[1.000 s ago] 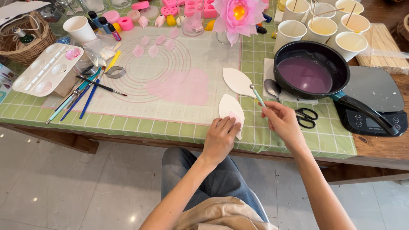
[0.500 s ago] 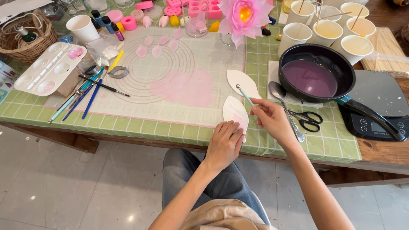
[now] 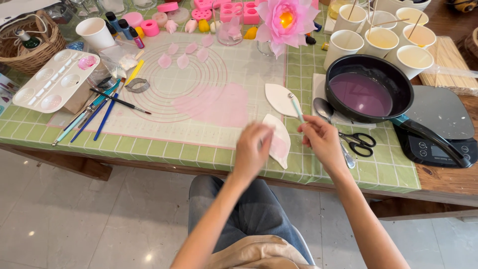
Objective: The recorder is shaping and assembling delicate wax petals to create a lotus-shaped candle.
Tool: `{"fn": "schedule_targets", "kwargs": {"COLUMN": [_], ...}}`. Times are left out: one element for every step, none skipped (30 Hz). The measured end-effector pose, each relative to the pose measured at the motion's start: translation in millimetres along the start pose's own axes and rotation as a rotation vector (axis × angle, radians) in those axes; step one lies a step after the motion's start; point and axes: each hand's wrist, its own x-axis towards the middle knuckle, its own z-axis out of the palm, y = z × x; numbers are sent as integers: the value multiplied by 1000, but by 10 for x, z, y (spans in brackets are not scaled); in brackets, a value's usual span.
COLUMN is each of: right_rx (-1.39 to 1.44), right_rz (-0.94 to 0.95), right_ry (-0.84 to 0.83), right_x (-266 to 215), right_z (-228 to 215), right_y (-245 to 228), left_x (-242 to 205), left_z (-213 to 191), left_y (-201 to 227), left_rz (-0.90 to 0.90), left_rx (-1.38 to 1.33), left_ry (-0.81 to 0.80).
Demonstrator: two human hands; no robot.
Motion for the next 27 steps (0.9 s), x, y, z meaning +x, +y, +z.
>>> {"fn": "schedule_targets", "kwargs": {"right_rx": [-3, 12, 27, 23, 22, 22, 20, -13, -46, -46, -67, -91, -93, -113, -131, -130, -165, -195, -189, -240, -291, -282, -326, -371, -363, -439, -514], "right_rz": [-1, -10, -20, -32, -39, -46, -57, -66, -74, -77, -87, -94, -94, -115, -135, -132, -161, -187, -181, -204, -227, -229, -273, -317, -318, -341, -365], "right_ry": [0, 28, 56, 55, 60, 67, 68, 75, 82, 83, 96, 108, 107, 123, 139, 134, 160, 190, 189, 202, 214, 213, 209, 204, 200, 196, 192], "right_x": [5, 36, 66, 79, 96, 117, 109, 89, 71, 75, 81, 76, 101, 140, 178, 201, 226, 234, 292, 333, 371, 466, 556, 638, 705, 771, 836], "right_z": [-38, -73, -109, -136, -167, -202, -227, -244, -262, -276, -288, -304, -317, -329, -341, -312, -287, -251, -183, -124, -64, 23, 113, 204, 268, 333, 406], "right_y": [30, 43, 50, 44, 35, 28, -37, -88, -132, -151, -164, -175, -156, -143, -127, -155, -181, -193, -213, -229, -248, -231, -220, -208, -167, -130, -92], "left_x": [228, 481, 736, 919, 1112, 1318, 1460, 1586, 1712, 1763, 1812, 1843, 1870, 1905, 1938, 1948, 1959, 1961, 1921, 1866, 1818, 1730, 1641, 1538, 1410, 1270, 1128], "left_z": [24, 40, 50, 185, 319, 458, 480, 500, 522, 501, 481, 465, 498, 522, 548, 426, 309, 193, -136, -452, -771, -948, -1130, -1312, -1393, -1477, -1563], "left_y": [-82, -163, -238, -431, -619, -804, -773, -746, -723, -661, -605, -551, -632, -714, -796, -745, -694, -643, -383, -119, 152, 217, 291, 365, 381, 393, 404], "left_rz": [0, 46, 90, 98, 111, 124, 133, 55, -25, -23, -54, -89, -90, -11, 68, 62, 66, 72, 68, 87, 103, 104, 32, -43, -45, 34, 115], "left_rx": [-2, 128, 259, 258, 329, 400, 401, 490, 579, 579, 642, 702, 700, 689, 678, 680, 556, 436, 440, 191, -57, -49, -118, -187, -180, -370, -560], "left_ry": [2, -64, -129, -120, -213, -308, -300, -441, -581, -579, -638, -697, -695, -635, -575, -576, -528, -485, -491, -471, -443, -445, -459, -470, -470, -428, -385]}}
